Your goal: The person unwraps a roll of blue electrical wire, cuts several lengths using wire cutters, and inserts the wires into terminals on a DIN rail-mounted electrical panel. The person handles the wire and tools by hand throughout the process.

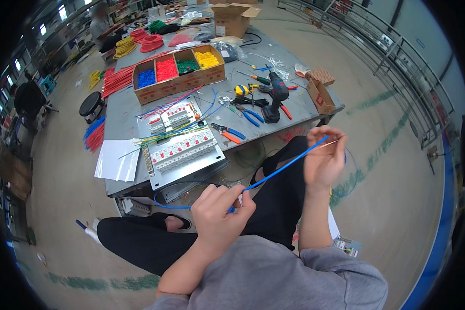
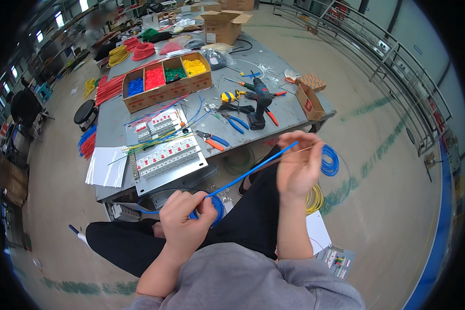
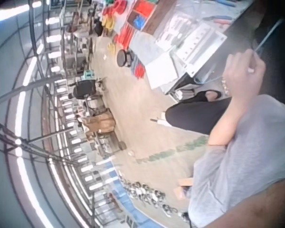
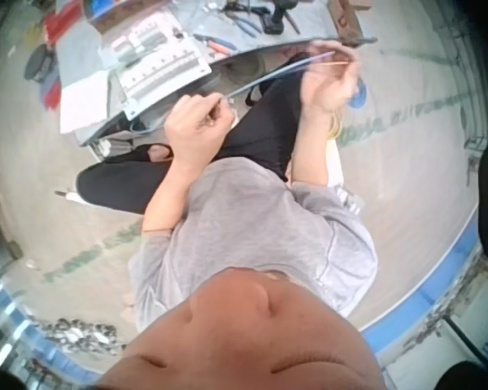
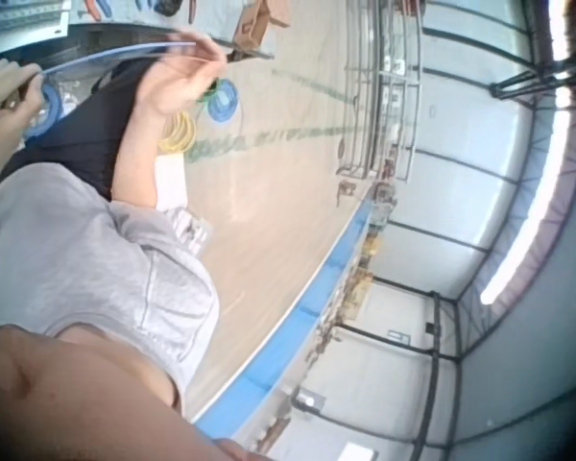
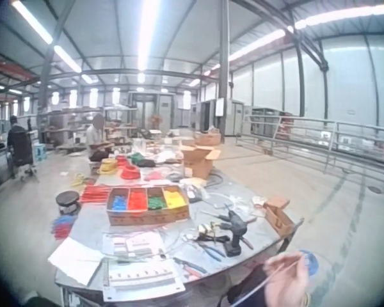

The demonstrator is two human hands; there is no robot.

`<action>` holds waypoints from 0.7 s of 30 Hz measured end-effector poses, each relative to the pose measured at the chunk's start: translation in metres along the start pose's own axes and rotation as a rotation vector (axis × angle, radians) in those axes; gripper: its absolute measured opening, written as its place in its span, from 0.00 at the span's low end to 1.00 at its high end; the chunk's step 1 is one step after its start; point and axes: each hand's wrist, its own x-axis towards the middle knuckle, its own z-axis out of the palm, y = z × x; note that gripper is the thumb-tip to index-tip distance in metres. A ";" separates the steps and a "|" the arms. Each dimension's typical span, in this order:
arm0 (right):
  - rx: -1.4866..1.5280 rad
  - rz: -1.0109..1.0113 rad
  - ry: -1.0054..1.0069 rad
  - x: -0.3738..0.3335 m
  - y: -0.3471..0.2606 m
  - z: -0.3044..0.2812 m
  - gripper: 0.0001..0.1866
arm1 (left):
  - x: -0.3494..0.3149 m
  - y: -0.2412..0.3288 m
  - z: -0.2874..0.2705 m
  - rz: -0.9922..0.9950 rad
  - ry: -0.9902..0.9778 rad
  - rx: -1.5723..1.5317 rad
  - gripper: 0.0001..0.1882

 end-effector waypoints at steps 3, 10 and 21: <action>-0.109 -0.190 -0.187 0.023 -0.028 -0.035 0.16 | 0.000 -0.012 -0.008 -0.047 0.001 0.018 0.04; -1.307 -0.366 -1.320 -0.034 -0.002 0.075 0.18 | -0.007 -0.036 0.002 -0.123 -0.138 0.027 0.05; -1.254 -0.415 -1.487 -0.036 0.046 0.072 0.18 | -0.014 -0.060 -0.024 -0.247 -0.219 -0.045 0.09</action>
